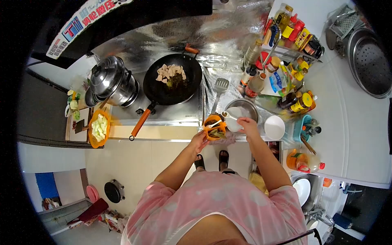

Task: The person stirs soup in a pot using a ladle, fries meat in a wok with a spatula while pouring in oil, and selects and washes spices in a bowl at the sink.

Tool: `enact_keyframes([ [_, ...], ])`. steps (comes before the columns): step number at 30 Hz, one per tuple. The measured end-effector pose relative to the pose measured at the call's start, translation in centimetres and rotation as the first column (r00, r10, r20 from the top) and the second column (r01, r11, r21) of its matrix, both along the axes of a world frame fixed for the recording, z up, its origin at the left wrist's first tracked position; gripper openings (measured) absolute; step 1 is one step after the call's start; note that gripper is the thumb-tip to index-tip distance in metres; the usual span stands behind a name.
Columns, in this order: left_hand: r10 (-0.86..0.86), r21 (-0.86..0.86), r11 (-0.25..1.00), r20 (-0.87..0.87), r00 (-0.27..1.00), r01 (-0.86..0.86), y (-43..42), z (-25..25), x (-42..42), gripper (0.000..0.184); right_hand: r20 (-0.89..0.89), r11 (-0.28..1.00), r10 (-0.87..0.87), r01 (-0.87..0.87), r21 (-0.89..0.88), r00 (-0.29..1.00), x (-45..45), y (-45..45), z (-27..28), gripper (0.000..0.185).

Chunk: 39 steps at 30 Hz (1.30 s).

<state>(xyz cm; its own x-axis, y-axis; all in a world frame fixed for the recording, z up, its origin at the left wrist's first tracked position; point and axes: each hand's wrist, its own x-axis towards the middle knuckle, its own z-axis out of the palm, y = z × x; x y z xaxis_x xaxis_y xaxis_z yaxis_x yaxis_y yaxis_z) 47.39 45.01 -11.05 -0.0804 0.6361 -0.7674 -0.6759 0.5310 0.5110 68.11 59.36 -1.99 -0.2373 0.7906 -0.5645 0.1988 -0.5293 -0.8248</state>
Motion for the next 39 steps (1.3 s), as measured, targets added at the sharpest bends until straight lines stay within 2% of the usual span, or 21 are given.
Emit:
enact_keyframes([
  [3,0.007,0.126,0.992,0.046,0.999,-0.013,-0.3,-1.7,-0.1,0.033,0.019,0.999,-0.032,0.033,-0.013,0.999,-0.2,-0.5,-0.3,0.021],
  [5,-0.017,0.080,0.997,-0.025,1.000,0.019,-0.5,-1.9,-0.1,0.037,0.050,1.000,-0.026,0.026,-0.011,0.998,-0.2,-0.4,-1.4,0.022],
  [8,0.004,0.052,0.999,-0.132,0.991,0.002,-0.9,-1.0,-0.1,0.042,-0.008,1.000,-0.027,0.027,-0.010,1.000,-0.4,-0.5,-2.3,0.022],
  [10,0.046,0.031,0.999,-0.227,0.973,-0.040,-1.3,0.1,-0.3,0.048,-0.017,0.999,-0.046,0.046,0.007,0.999,-0.6,-0.6,-2.9,0.022],
  [13,0.081,0.196,0.981,-0.479,0.874,0.016,-1.5,0.7,-0.9,0.049,-0.075,0.994,-0.104,0.105,0.014,0.992,-0.9,-0.8,-2.8,0.018],
  [15,0.144,0.280,0.958,-0.670,0.728,0.069,-0.9,0.9,-1.3,0.042,-0.102,0.992,-0.120,0.123,0.025,0.988,-0.9,-1.0,-2.5,0.017],
  [18,0.200,0.334,0.920,-0.851,0.486,0.206,1.4,4.8,-0.7,0.032,-0.098,0.989,-0.115,0.123,0.079,0.989,-0.8,-1.2,-2.2,0.017],
  [21,0.148,0.261,0.840,-0.954,0.261,0.476,3.8,9.1,-0.4,0.034,-0.080,0.979,-0.135,0.146,0.142,0.988,-0.9,-1.2,-2.3,0.019],
  [24,0.231,0.195,0.769,-0.973,0.020,0.609,5.7,10.4,0.7,0.034,-0.090,0.983,-0.097,0.110,0.150,0.991,-0.4,-0.8,-3.2,0.021],
  [27,0.248,0.202,0.750,-0.969,0.016,0.630,7.1,9.8,1.3,0.035,-0.135,0.987,-0.078,0.096,0.128,0.988,-0.2,-0.8,-2.5,0.021],
  [29,0.241,0.213,0.753,-0.970,0.039,0.623,7.6,9.2,1.5,0.028,-0.141,0.988,-0.083,0.100,0.121,0.987,-0.3,-0.9,-2.2,0.021],
  [32,0.225,0.197,0.744,-0.974,0.038,0.638,7.8,9.2,1.5,0.022,-0.158,1.000,-0.011,0.008,-0.023,0.987,0.0,-0.4,-2.0,0.017],
  [34,0.225,0.203,0.752,-0.973,0.045,0.627,8.0,8.9,1.6,0.019,-0.132,0.998,-0.030,0.037,0.049,0.991,-0.3,-0.7,-1.4,0.016],
  [35,0.230,0.229,0.759,-0.970,0.078,0.610,8.0,8.8,1.6,0.018,-0.119,0.995,-0.039,0.049,0.087,0.992,-0.5,-0.7,-1.2,0.016],
  [37,0.240,0.279,0.771,-0.960,0.145,0.573,8.0,8.7,1.7,0.017,-0.118,0.998,-0.016,0.023,0.054,0.993,-0.4,-0.4,-1.5,0.015],
  [38,0.216,0.313,0.807,-0.946,0.242,0.501,7.8,8.7,1.5,0.016,-0.118,0.999,-0.005,0.010,0.035,0.993,-0.3,-0.3,-1.7,0.014],
  [39,0.198,0.336,0.842,-0.920,0.338,0.421,7.4,8.8,1.2,0.015,-0.032,0.992,0.057,-0.053,0.112,0.998,-0.1,-0.1,-2.2,0.014],
])
